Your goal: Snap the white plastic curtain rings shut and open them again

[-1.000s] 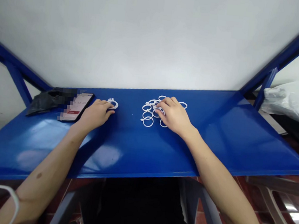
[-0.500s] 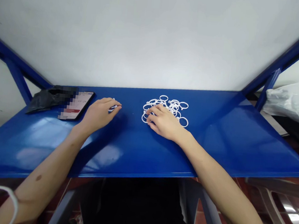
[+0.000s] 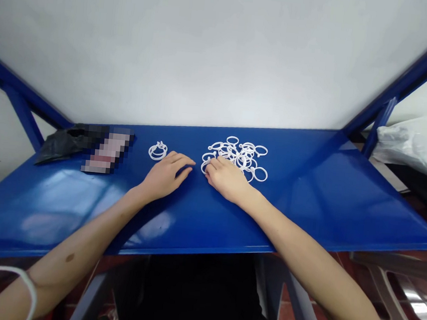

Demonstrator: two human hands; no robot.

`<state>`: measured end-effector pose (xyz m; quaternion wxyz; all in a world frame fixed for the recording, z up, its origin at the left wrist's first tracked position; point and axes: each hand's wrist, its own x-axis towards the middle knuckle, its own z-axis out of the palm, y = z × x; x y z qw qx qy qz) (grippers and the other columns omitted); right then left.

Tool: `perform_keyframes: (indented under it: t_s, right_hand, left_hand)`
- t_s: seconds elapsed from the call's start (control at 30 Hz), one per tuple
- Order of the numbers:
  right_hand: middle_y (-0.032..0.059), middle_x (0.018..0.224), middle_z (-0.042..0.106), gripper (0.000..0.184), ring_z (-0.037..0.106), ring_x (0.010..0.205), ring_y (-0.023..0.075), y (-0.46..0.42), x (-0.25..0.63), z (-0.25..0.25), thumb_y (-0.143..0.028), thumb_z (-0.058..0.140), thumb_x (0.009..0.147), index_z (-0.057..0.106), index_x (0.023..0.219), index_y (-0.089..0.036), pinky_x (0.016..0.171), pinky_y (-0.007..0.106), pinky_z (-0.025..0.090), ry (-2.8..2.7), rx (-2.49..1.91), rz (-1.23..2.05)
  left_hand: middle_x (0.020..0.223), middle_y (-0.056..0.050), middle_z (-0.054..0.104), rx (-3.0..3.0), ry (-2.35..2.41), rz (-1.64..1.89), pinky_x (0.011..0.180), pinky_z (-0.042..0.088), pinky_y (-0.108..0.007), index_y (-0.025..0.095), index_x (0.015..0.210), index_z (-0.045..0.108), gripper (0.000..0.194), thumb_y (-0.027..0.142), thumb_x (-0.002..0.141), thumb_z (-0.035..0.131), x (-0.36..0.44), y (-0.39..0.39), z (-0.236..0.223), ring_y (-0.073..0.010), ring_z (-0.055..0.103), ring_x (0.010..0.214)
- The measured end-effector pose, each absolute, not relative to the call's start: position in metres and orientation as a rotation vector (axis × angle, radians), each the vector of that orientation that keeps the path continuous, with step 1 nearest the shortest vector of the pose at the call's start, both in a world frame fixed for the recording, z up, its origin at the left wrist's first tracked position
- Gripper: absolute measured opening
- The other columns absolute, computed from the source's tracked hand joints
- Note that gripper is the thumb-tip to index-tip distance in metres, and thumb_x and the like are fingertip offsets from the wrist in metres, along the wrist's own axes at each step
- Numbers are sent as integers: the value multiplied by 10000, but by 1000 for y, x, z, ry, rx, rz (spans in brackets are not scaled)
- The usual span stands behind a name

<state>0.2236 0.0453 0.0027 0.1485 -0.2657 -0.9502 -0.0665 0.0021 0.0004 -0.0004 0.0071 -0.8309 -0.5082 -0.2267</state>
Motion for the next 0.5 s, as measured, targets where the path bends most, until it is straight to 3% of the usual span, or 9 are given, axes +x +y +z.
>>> perform_keyframes:
  t_s: [0.13,0.2,0.37,0.5]
  right_hand:
    - [87,904,650,219,583,791,191,37,224,5,-214,478,1017,664,954,-117,766,338,459,-2757,-705,-65]
    - [81,900,647,210,590,783,187,36,225,5,-209,478,1014,661,957,-123,762,340,461,-2762,-681,-33]
    - [68,885,638,196,588,773,181,34,229,9,-217,499,1009,664,946,-133,748,331,461,-2792,-681,-7]
    - [76,907,638,198,608,799,191,33,229,10,-221,505,1016,674,967,-128,745,335,477,-2800,-738,14]
  left_hand:
    - [1422,-135,581,-2594,-1574,-631,1065,464,-473,151,1402,554,443,115,973,452,2,8,-10,-275,505,1263]
    - [1398,-120,597,-2630,-1554,-600,1026,485,-469,190,1348,609,394,143,987,457,3,10,-13,-274,505,1248]
    - [1076,-92,685,-2559,-1567,-648,917,510,-420,190,1044,717,219,282,1009,521,-2,10,-10,-246,553,1026]
    - [1086,-94,652,-2436,-1563,-776,941,492,-410,181,962,686,178,270,1002,537,-8,4,-1,-232,549,1029]
